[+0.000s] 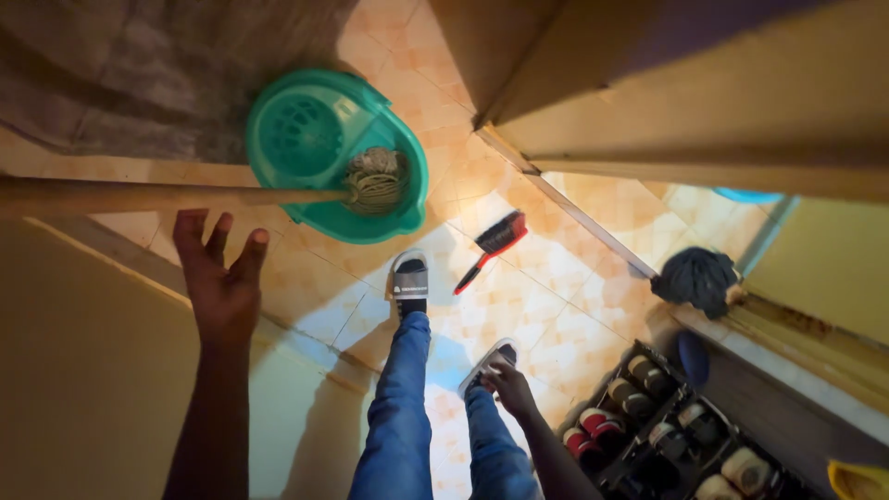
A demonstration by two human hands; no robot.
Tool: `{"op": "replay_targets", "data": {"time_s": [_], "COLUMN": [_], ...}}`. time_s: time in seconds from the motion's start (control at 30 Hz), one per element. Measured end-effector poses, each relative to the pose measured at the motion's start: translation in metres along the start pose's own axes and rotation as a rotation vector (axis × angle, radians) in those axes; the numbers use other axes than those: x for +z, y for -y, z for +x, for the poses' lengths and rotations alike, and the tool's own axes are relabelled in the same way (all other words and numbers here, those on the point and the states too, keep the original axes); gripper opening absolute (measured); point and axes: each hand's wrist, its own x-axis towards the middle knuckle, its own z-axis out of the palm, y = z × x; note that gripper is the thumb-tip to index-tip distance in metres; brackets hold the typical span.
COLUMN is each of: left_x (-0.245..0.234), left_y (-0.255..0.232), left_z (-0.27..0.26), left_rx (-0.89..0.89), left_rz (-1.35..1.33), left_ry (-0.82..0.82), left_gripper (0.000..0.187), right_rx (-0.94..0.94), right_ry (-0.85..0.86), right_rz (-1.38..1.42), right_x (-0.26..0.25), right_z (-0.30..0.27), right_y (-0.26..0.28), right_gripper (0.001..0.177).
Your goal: Sweeping a tiled floor in a hallway area using a red hand brush.
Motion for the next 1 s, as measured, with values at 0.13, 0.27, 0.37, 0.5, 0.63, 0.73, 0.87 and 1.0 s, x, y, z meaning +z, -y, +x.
{"op": "replay_targets", "data": {"time_s": [0.13,0.27,0.37,0.5,0.63,0.73,0.87,1.0], "left_x": [-0.004,-0.018,0.04,0.11,0.158,0.181,0.197,0.196], "left_y": [-0.001,0.08,0.073,0.052,0.013,-0.014,-0.037,-0.075], "left_z": [-0.031,-0.084,-0.171,-0.283,-0.362,-0.389,-0.385,-0.348], "left_rx": [-0.132,-0.217,-0.365,-0.442,-0.628,-0.737,-0.732,-0.65], "left_rz": [-0.324,-1.448,-0.575,-0.165,0.03,0.12,0.241,0.401], "left_ry": [-0.152,0.663,0.052,0.423,0.646,0.771,0.909,1.055], "left_gripper": [0.061,0.014,0.044,0.057,0.06,0.061,0.06,0.055], "right_rx": [0.271,0.189,0.135,-0.041,-0.039,-0.27,0.054,0.12], "right_ry": [0.001,-0.031,-0.04,-0.11,-0.199,-0.336,-0.35,-0.505], "right_rz": [0.185,0.297,0.412,0.5,0.599,0.653,0.938,1.092], "right_x": [-0.019,-0.041,-0.048,-0.054,-0.067,-0.062,-0.067,-0.015], "right_z": [-0.076,-0.119,-0.133,-0.159,-0.213,-0.252,-0.29,-0.31], "right_y": [-0.024,-0.053,-0.083,-0.093,-0.089,-0.118,-0.162,-0.205], "right_gripper": [0.045,0.044,0.043,0.04,0.038,0.03,0.031,0.031]}}
